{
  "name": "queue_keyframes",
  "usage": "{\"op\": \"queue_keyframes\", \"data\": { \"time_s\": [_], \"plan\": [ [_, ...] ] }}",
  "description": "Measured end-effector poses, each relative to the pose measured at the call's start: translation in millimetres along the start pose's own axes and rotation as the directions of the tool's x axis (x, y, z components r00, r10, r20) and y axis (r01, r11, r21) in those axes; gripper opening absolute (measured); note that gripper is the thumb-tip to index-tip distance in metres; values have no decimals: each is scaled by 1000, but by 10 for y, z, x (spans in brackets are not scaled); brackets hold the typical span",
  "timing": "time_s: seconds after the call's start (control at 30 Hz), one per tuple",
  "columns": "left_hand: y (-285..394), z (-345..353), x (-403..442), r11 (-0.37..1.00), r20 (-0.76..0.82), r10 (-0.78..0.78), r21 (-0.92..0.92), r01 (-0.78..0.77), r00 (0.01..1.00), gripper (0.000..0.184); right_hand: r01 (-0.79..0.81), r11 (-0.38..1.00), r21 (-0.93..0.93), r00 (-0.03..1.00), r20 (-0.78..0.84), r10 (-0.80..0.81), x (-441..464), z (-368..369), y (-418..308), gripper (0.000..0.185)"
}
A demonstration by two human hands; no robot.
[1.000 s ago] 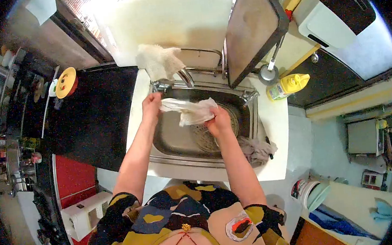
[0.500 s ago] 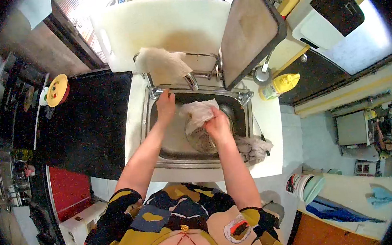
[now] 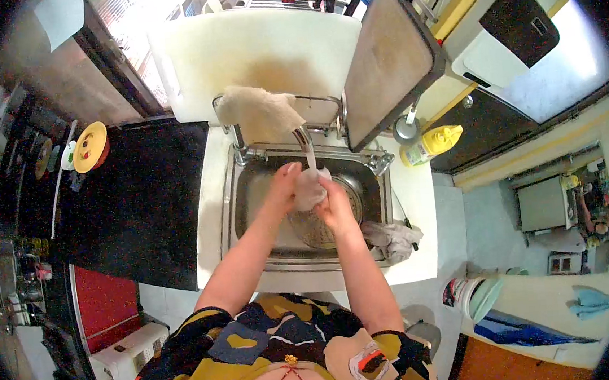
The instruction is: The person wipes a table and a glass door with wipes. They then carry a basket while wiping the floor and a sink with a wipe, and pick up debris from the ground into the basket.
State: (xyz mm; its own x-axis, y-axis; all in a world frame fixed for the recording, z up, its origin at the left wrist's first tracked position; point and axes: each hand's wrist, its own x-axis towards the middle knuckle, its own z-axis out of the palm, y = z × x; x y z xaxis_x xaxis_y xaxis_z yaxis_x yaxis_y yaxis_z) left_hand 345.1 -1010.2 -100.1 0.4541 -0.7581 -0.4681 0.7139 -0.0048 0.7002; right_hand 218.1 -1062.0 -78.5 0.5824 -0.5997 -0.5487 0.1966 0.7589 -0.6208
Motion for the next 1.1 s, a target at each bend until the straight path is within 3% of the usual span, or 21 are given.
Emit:
{"op": "queue_keyframes", "data": {
  "time_s": [0.07,0.1,0.13,0.2,0.23,0.3,0.37,0.4,0.47,0.5,0.63,0.67,0.7,0.77,0.8,0.87,0.9,1.0,1.03,1.1],
  "plan": [
    [-16,143,-192,902,-36,302,335,-273,953,18,-3,994,-106,982,-190,-17,38,-95,76,37],
    [-132,228,-298,852,14,355,407,-329,935,16,-55,998,29,989,-139,59,44,-113,80,34],
    [-274,305,-439,792,70,402,473,-385,913,15,-53,998,44,997,-54,56,63,-158,123,33],
    [-440,425,-839,504,306,632,535,-678,712,18,-50,996,78,993,112,41,74,-231,206,32],
    [-416,412,-828,472,353,590,579,-665,726,18,-72,954,290,976,217,7,81,-214,256,29],
    [-292,303,-779,397,435,495,658,-641,753,21,-46,965,258,996,83,26,95,-150,427,28],
    [-264,38,-328,286,296,567,804,-521,769,26,-33,976,217,998,-50,45,102,-77,556,27],
    [-312,-61,-133,232,230,606,865,-446,762,28,-59,968,243,997,-27,67,52,1,539,27],
    [-464,-118,-67,194,261,641,854,-482,722,34,-115,950,291,993,20,114,-122,185,451,28],
    [-516,-132,-83,173,274,660,851,-497,700,37,-73,955,287,997,41,64,-86,153,439,31],
    [-644,325,-736,495,368,506,617,-612,780,40,67,962,264,993,76,-90,260,-305,335,41],
    [-658,353,-799,583,379,490,527,-618,785,39,166,985,37,974,150,-170,263,-385,430,40],
    [-733,282,-617,531,410,500,551,-644,763,42,276,943,-186,943,244,-228,191,-409,518,40],
    [-658,43,-100,503,302,463,684,-528,833,43,-74,991,111,995,-55,81,132,-176,485,37],
    [-594,-61,57,485,244,448,742,-463,860,44,-114,984,137,993,11,114,106,-126,509,36],
    [-557,-173,110,298,227,544,847,-440,808,44,-203,962,182,974,139,179,27,-104,584,35],
    [-562,-205,111,204,224,588,889,-411,777,44,-153,968,200,985,116,131,24,-86,587,36],
    [-1038,156,-206,318,188,636,820,-475,748,42,32,989,147,980,188,-60,328,-372,488,41],
    [-1093,187,-246,75,291,677,886,-457,676,51,-39,972,230,992,123,11,386,-376,393,46],
    [-1209,234,-359,-400,526,650,850,-342,549,75,34,996,88,985,165,-48,401,-455,432,47]
  ]
}}
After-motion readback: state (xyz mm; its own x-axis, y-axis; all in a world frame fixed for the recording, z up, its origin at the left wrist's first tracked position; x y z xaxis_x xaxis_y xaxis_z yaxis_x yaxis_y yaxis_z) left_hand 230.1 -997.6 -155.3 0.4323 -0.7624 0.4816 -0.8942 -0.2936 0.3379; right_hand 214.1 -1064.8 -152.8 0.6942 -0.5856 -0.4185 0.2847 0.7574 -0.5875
